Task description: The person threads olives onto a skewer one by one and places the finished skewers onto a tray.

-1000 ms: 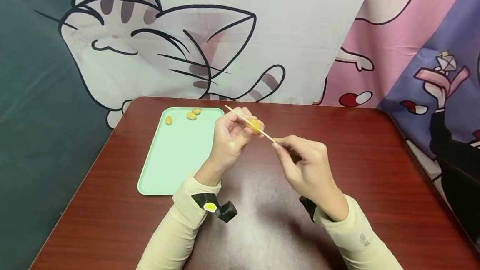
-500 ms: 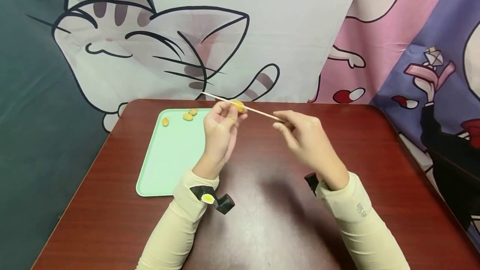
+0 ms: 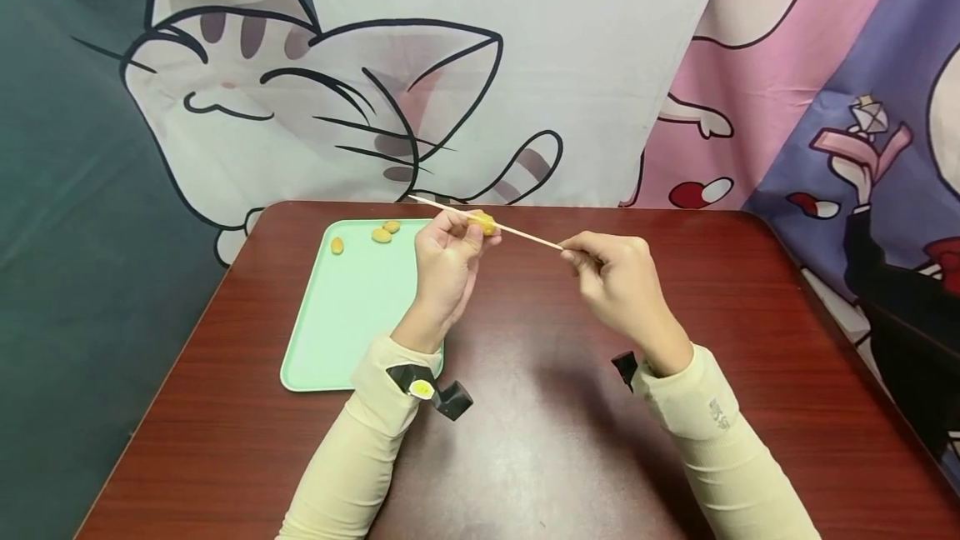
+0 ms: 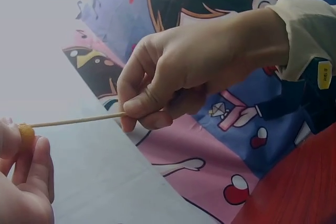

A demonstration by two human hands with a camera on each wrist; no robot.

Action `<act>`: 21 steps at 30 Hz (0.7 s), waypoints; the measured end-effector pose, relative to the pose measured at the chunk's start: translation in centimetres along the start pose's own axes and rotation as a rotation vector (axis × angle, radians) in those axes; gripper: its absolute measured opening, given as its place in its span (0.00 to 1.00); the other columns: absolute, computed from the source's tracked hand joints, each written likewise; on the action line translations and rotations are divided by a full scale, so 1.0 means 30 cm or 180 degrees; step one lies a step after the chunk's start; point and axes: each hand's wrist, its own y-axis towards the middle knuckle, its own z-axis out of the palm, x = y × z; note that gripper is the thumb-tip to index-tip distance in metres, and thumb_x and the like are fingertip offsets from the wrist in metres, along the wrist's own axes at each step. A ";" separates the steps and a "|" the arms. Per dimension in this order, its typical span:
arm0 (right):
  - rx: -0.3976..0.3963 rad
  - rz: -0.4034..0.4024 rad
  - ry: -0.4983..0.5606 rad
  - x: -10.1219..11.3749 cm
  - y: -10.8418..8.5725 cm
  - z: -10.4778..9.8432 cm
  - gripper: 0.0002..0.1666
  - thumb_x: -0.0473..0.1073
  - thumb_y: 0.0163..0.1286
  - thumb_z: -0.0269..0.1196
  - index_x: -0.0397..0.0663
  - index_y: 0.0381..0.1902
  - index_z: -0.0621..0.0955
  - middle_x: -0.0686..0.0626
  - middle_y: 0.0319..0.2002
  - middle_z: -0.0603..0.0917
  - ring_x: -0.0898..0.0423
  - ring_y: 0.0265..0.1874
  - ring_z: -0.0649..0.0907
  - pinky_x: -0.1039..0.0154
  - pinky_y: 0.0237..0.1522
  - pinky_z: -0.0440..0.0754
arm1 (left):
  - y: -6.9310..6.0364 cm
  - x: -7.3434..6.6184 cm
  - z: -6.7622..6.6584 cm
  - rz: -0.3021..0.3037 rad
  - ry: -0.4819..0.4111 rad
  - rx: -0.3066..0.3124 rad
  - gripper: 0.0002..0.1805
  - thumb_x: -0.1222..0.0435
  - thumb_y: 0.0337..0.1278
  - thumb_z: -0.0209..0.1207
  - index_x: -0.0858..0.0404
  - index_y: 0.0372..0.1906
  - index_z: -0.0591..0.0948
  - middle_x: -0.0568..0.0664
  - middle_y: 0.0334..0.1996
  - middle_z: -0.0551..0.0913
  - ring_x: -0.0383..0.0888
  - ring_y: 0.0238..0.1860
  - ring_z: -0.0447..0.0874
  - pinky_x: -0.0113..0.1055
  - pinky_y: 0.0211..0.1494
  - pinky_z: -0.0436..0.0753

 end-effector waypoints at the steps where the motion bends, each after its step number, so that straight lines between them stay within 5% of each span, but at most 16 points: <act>1: -0.0001 0.0011 -0.0002 0.000 -0.002 0.003 0.07 0.24 0.58 0.68 0.39 0.27 0.86 0.53 0.14 0.73 0.63 0.12 0.65 0.71 0.13 0.61 | -0.001 0.005 0.002 -0.0006 0.0012 0.0015 0.18 0.85 0.64 0.48 0.63 0.27 0.76 0.51 0.34 0.80 0.40 0.33 0.83 0.29 0.41 0.86; 15: -0.0090 -0.0014 0.0021 0.017 -0.001 0.043 0.06 0.23 0.57 0.68 0.37 0.28 0.86 0.51 0.14 0.75 0.62 0.13 0.66 0.70 0.14 0.62 | -0.031 0.078 0.039 -0.0033 0.0093 0.0123 0.18 0.88 0.61 0.47 0.63 0.30 0.75 0.50 0.35 0.79 0.39 0.34 0.83 0.28 0.40 0.87; 21: -0.0042 0.0132 0.0020 0.003 -0.016 0.021 0.07 0.24 0.59 0.68 0.39 0.28 0.85 0.53 0.15 0.76 0.63 0.12 0.67 0.72 0.13 0.63 | -0.028 0.094 0.026 -0.0283 0.0097 0.0441 0.10 0.84 0.64 0.49 0.72 0.41 0.77 0.49 0.37 0.83 0.40 0.37 0.85 0.29 0.40 0.86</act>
